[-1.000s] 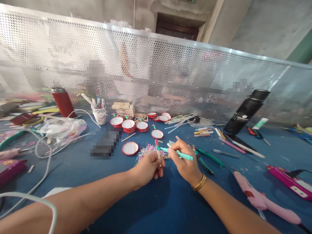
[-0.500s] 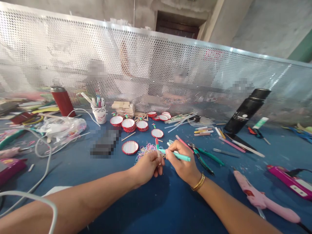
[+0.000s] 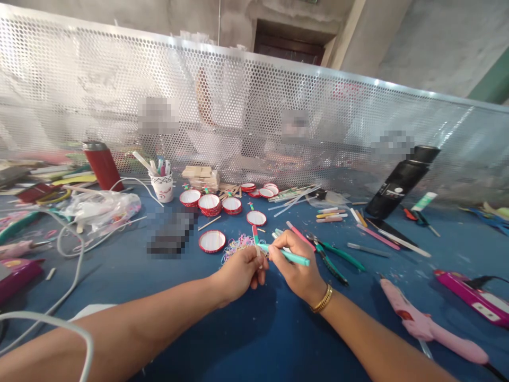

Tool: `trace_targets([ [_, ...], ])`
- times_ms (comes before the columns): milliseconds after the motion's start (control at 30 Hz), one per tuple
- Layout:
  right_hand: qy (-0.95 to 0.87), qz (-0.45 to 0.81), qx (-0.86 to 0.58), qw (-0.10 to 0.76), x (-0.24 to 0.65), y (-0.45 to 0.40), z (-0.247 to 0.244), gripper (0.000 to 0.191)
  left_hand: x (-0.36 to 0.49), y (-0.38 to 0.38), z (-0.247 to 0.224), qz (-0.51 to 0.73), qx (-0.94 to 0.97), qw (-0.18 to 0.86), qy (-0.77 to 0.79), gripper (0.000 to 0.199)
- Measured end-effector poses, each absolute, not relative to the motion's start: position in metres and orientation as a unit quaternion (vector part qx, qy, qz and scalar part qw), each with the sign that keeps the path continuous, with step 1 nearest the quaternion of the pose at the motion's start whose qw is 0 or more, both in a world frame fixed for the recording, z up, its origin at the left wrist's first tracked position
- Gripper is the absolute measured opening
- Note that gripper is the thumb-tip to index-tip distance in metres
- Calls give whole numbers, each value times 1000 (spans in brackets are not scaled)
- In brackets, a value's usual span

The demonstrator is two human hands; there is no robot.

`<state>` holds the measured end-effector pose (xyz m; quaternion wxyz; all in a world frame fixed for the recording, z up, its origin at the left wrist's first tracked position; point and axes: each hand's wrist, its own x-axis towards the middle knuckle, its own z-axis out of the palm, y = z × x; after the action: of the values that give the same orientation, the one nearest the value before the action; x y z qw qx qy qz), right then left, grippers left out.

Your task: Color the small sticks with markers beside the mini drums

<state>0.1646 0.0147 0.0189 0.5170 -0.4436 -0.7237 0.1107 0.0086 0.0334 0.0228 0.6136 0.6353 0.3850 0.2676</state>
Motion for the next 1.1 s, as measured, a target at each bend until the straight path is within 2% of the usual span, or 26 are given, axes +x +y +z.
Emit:
trace_targets([
  [233,-711,45,-465,525,169,17,23,16,9,33,25,269,627,612,400,18],
  [467,-726,73,-438,526,166,15,20,9,9,32,27,258,631,611,403,19],
  [1100,-718,77,-455,522,168,17,21,13,8,34,19,257,647,608,382,21],
])
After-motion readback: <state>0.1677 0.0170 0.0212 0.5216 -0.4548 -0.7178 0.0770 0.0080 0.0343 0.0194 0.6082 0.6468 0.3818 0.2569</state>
